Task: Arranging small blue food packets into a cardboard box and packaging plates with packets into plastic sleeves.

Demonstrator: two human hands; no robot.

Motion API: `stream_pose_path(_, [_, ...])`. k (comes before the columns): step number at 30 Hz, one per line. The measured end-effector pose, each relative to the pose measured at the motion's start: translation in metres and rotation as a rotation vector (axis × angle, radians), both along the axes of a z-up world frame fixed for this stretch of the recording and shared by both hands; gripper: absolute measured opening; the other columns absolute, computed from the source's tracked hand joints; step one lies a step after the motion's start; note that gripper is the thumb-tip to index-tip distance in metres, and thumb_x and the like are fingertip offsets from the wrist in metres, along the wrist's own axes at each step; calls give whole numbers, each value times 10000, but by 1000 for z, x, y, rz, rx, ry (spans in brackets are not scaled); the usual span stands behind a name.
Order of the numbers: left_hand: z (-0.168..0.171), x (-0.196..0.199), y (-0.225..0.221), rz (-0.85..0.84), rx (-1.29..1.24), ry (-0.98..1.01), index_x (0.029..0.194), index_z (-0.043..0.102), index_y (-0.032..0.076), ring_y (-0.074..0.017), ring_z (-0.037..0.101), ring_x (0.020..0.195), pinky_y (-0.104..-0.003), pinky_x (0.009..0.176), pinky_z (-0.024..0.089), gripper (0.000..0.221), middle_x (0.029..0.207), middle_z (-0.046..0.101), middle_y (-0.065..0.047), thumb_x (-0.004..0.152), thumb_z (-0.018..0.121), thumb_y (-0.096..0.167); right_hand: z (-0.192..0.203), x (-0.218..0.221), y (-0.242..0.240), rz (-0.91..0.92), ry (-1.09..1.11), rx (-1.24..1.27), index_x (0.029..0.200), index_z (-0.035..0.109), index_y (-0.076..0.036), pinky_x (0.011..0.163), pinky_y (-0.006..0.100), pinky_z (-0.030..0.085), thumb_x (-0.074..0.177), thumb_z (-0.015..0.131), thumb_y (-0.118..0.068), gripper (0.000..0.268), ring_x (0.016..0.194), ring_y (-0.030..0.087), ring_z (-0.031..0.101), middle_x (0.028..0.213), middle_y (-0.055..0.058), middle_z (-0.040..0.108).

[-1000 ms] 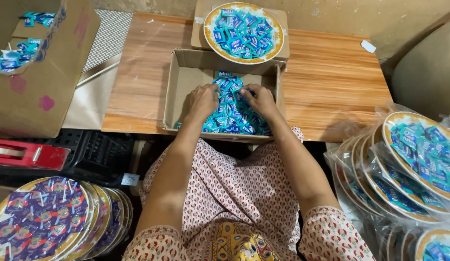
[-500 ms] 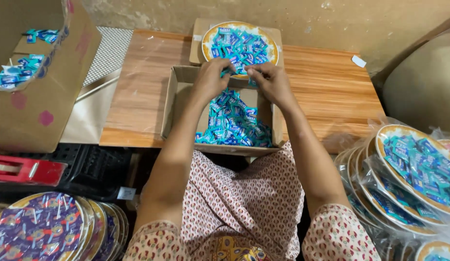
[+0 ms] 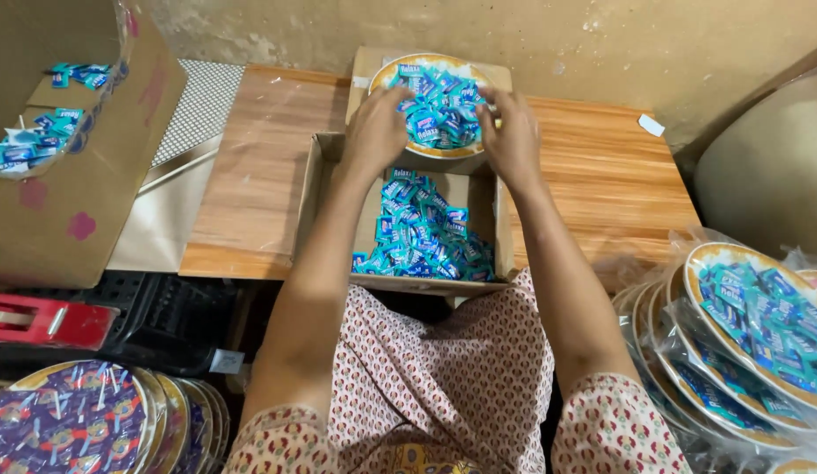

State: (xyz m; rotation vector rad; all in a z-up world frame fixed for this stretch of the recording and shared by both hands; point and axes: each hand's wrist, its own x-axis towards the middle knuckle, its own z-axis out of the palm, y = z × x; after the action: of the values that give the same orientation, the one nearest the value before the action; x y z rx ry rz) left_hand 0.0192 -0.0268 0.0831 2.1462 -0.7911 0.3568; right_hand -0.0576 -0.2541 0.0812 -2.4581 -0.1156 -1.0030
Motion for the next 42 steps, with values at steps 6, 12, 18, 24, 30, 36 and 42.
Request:
stream_pose_path(6, [-125, 2, 25, 124, 179, 207, 1096, 736, 228, -394, 702, 1102, -577, 923, 546, 200, 1053, 717, -115, 919, 648, 197, -88, -24, 26, -22, 377, -151, 1052, 802, -184, 774, 491, 582, 909, 735, -238, 167, 840, 388, 744, 884, 113, 735])
stream_pose_path(12, [-165, -20, 13, -72, 557, 287, 1330, 680, 59, -501, 603, 1150, -611, 929, 526, 497, 1228, 603, -265, 838, 622, 21, -162, -18, 25, -77, 688, -478, 1349, 651, -95, 841, 565, 611, 870, 664, -138, 482, 1195, 481, 584, 1285, 198, 568])
stream_pose_path(18, [-125, -47, 31, -104, 525, 389, 1319, 676, 71, -472, 636, 1184, -621, 955, 550, 459, 1208, 657, -258, 866, 631, 128, -202, 3, 4, -50, 545, -448, 1225, 725, -98, 763, 515, 636, 812, 693, -111, 415, 1012, 481, 696, 1054, 173, 630])
stream_pose_path(24, [-107, -60, 44, 23, 423, 408, 1323, 635, 109, -438, 686, 1126, -631, 919, 560, 360, 1154, 707, -202, 974, 546, 93, -166, -14, 19, -48, 533, -342, 1261, 667, -72, 759, 547, 624, 842, 669, -98, 420, 888, 474, 740, 984, 227, 690])
stream_pose_path(30, [-150, -20, 44, 73, 367, 345, 1111, 737, 123, -422, 739, 1011, -542, 798, 616, 233, 1002, 745, -165, 935, 620, 24, -148, -15, 16, 16, 467, -190, 1185, 717, -110, 733, 525, 620, 939, 582, -50, 287, 872, 455, 745, 906, 213, 729])
stream_pose_path(36, [-25, -47, 37, -107, 52, 214, 1022, 766, 116, -472, 683, 1093, -589, 932, 538, 284, 1016, 756, -202, 925, 546, -36, -43, -49, 37, 197, 249, -55, 1048, 770, -77, 844, 565, 555, 871, 617, 47, 265, 964, 485, 698, 957, 230, 739])
stream_pose_path(42, [1, 3, 0, -131, -108, -174, 1217, 702, 67, -483, 647, 1135, -557, 1017, 493, 457, 1078, 716, -235, 871, 530, -177, -8, 28, 5, 182, 18, -188, 1115, 782, -209, 869, 483, 545, 927, 567, 20, 366, 1052, 375, 674, 1136, 87, 720])
